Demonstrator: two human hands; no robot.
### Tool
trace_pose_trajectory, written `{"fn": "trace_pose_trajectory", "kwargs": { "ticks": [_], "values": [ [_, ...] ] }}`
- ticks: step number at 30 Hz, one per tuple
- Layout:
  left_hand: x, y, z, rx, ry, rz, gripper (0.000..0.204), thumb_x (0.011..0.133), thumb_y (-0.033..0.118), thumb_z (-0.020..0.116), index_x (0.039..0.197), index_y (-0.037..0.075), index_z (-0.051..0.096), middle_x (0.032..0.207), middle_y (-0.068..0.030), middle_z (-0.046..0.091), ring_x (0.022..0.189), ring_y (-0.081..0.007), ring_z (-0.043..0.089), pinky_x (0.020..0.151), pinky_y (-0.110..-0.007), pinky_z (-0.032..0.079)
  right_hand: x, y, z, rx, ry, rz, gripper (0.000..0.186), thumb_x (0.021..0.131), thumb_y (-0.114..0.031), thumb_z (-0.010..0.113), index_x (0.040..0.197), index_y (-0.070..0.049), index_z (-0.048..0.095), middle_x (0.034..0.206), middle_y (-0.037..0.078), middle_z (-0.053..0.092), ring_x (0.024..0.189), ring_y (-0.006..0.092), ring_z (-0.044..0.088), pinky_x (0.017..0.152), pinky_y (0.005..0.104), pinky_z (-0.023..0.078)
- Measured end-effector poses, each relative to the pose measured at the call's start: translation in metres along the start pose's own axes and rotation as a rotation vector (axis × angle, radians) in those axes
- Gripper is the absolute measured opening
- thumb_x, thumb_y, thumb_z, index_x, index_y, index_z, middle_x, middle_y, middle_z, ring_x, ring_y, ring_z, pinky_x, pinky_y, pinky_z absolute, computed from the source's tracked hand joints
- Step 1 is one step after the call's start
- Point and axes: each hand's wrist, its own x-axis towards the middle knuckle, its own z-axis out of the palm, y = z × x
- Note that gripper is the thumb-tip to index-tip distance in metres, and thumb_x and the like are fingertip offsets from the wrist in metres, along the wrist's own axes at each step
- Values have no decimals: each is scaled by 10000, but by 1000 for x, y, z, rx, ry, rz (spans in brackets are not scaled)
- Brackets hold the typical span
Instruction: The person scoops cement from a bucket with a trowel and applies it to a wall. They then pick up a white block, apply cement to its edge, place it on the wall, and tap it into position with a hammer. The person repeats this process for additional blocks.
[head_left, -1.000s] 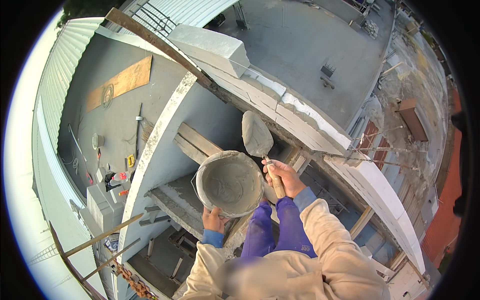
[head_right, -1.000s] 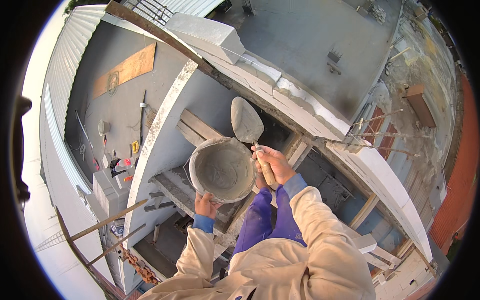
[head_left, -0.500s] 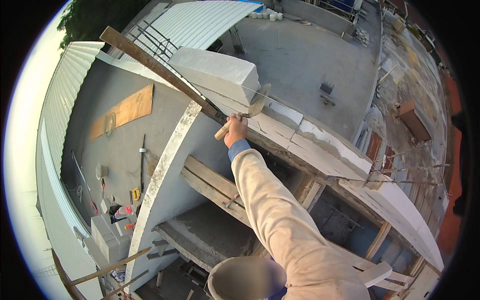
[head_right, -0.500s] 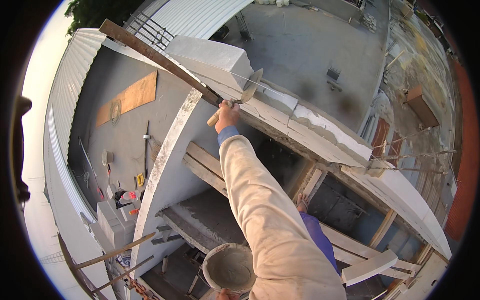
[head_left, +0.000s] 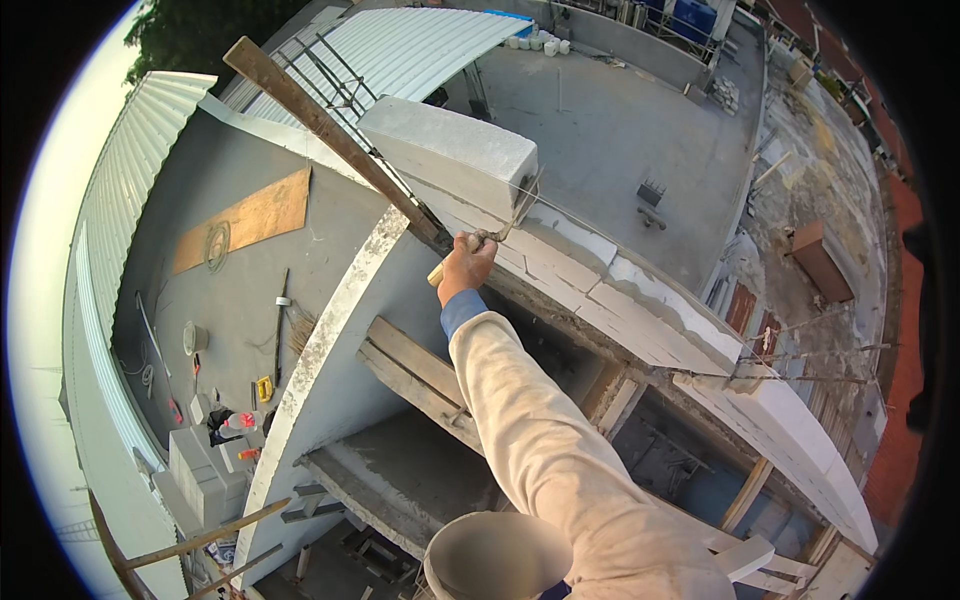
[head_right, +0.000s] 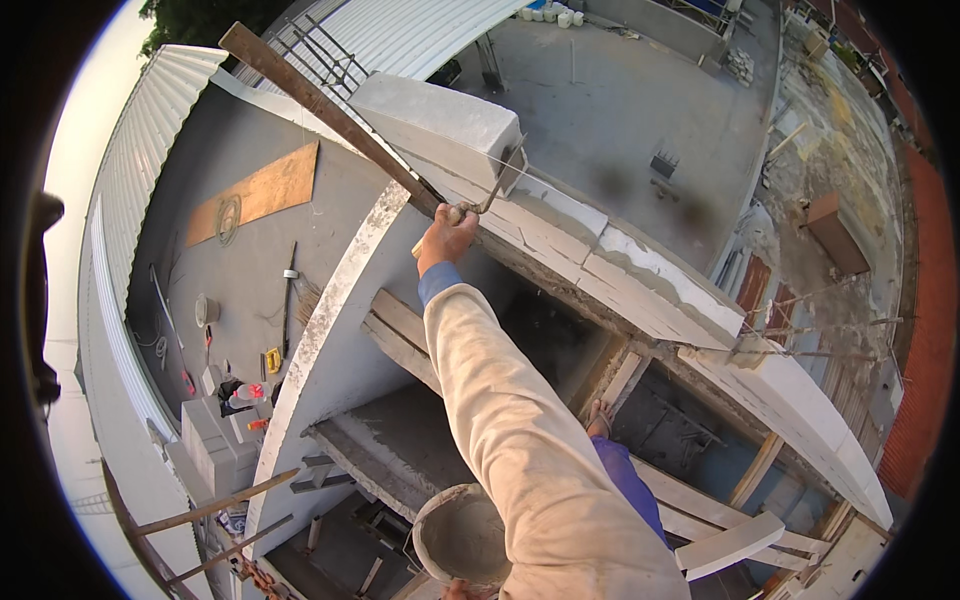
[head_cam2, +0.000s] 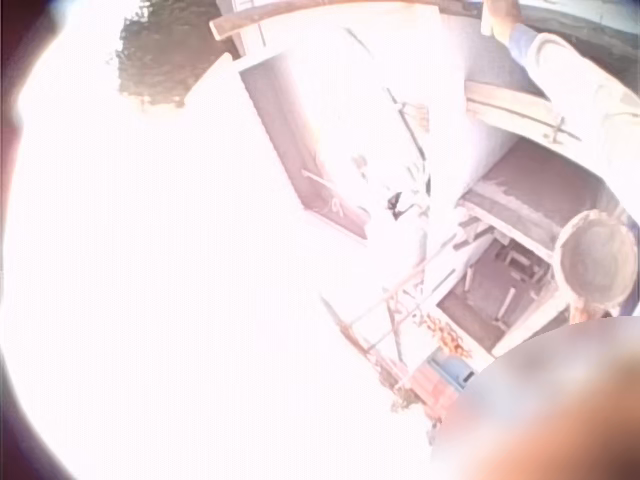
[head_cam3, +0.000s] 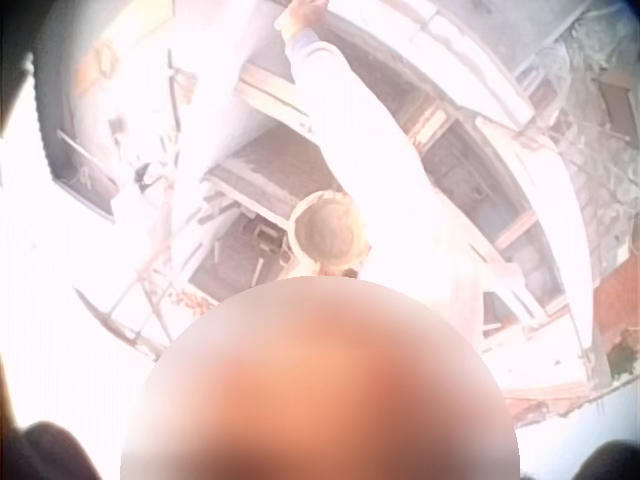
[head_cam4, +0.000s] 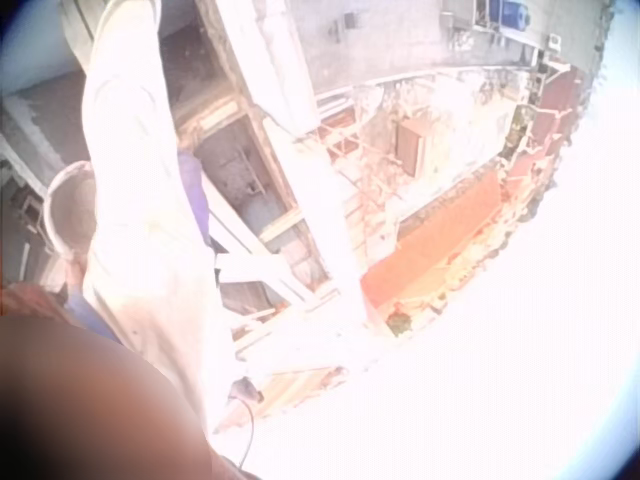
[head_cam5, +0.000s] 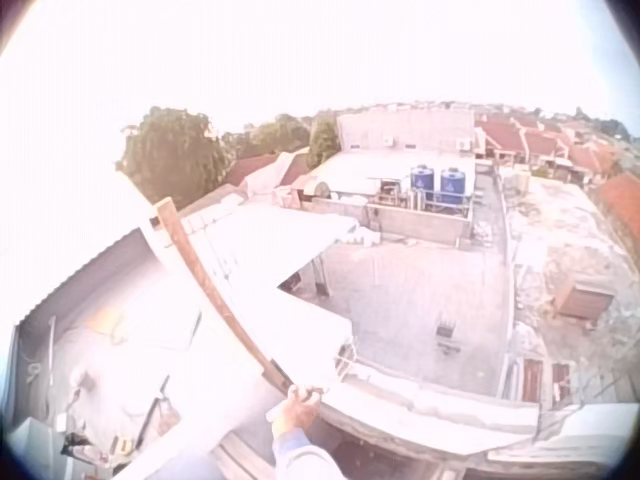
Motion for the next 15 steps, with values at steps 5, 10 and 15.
{"fn": "trace_pose_trajectory", "kwargs": {
  "ticks": [5,10,15],
  "values": [
    [-10,6,12,626,56,612,126,1030,143,626,1144,92,642,902,-59,647,824,-235,638,748,-454,591,-23,7,23,-230,7,106,432,979,-172,726,1334,-67,503,1258,185,647,1132,336,690,964,427,574],
    [11,91,68,-462,-141,31,577,894,29,598,1448,136,472,1227,-142,640,988,-392,731,790,-630,664,-86,15,-154,-215,-404,231,350,987,-150,714,1278,-56,545,1006,40,648,794,113,608,689,310,542],
    [20,163,117,-308,-178,225,585,825,0,559,1409,26,556,1185,-138,694,992,-333,741,695,-475,691,-129,-131,-350,-1076,-937,-264,374,994,-301,683,1213,2,667,965,208,718,862,385,713,761,435,547]
  ]
}}
